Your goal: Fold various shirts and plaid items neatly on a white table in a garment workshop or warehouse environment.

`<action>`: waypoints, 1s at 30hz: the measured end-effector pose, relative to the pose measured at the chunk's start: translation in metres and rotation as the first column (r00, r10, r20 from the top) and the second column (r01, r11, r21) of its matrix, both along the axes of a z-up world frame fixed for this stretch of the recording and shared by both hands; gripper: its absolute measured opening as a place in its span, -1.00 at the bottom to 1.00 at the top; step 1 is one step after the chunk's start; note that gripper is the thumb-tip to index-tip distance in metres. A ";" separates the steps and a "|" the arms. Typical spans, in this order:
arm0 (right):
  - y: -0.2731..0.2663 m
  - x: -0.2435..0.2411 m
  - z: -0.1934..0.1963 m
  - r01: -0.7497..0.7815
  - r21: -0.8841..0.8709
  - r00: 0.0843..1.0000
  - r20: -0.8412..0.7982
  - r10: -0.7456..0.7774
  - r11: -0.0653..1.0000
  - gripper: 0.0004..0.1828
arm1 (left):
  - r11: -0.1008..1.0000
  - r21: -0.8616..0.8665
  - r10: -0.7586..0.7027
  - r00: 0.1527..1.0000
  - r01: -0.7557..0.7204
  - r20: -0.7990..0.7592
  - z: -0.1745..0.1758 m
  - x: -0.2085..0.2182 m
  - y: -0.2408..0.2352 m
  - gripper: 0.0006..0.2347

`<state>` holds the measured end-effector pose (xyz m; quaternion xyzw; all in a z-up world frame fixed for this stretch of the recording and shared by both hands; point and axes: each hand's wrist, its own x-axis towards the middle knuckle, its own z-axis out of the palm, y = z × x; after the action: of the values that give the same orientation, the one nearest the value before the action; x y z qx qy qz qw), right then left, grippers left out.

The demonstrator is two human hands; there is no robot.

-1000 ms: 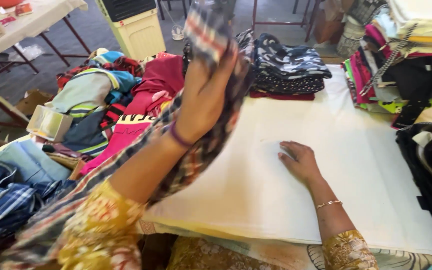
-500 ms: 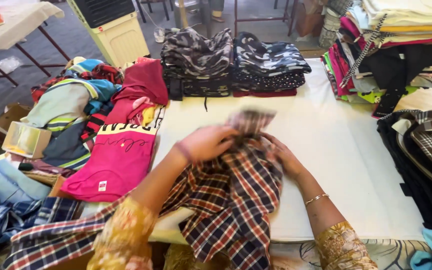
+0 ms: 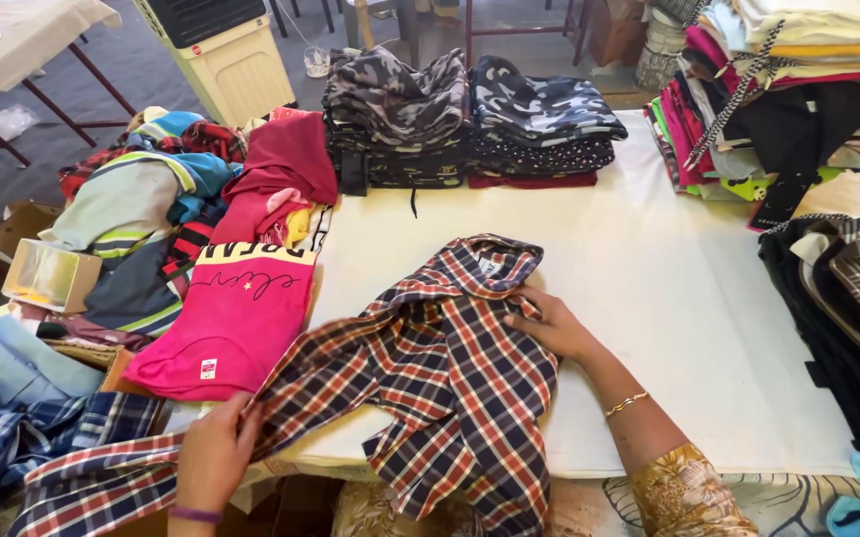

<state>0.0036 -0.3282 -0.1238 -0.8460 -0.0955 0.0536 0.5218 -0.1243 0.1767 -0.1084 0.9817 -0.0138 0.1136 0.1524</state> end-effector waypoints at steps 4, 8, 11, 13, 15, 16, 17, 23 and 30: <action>-0.010 0.007 -0.014 0.133 0.066 0.985 0.104 -0.140 0.989 -0.66 | 0.948 -0.313 0.062 0.936 0.054 0.347 0.085 -0.033 -0.050 -0.86; -0.029 0.014 -0.015 0.200 0.253 0.952 0.180 -0.249 0.947 -0.75 | 0.924 -0.350 0.030 0.882 0.155 0.470 0.083 -0.051 -0.049 -0.86; -0.056 0.023 -0.022 0.250 0.535 0.890 0.201 -0.409 0.807 -0.81 | 0.867 -0.156 -0.353 0.805 0.472 0.477 0.036 -0.048 -0.046 -0.88; -0.076 0.027 -0.018 0.284 0.670 0.745 0.297 -0.598 0.686 -0.88 | 0.422 0.036 -0.881 0.401 0.906 0.251 0.037 -0.046 -0.064 -0.87; -0.105 0.030 -0.024 0.328 0.690 0.655 0.326 -0.682 0.645 -0.88 | 0.387 -0.031 -0.869 0.376 0.921 0.321 0.092 -0.049 -0.100 -0.86; -0.121 0.031 -0.026 0.365 0.713 0.552 0.352 -0.756 0.599 -0.87 | 0.343 -0.093 -0.850 0.351 0.935 0.392 0.119 -0.049 -0.118 -0.84; -0.137 0.035 -0.033 0.367 0.712 0.547 0.355 -0.758 0.598 -0.87 | 0.338 -0.091 -0.851 0.345 0.937 0.395 0.123 -0.050 -0.119 -0.84; -0.234 0.066 -0.104 0.436 0.706 0.455 0.362 -0.814 0.558 -0.77 | 0.738 -0.586 -0.213 0.940 0.333 0.266 0.120 -0.048 -0.097 -0.80; -0.203 0.053 -0.076 0.565 0.534 0.434 0.456 -0.777 0.629 -0.73 | 0.994 -0.065 0.078 0.986 -0.088 -0.147 0.112 -0.025 -0.066 -0.74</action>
<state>0.0566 -0.5316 -0.1993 -0.6821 0.0717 -0.4741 0.5520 -0.1496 0.1104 0.0035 0.9810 0.0423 0.0490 0.1831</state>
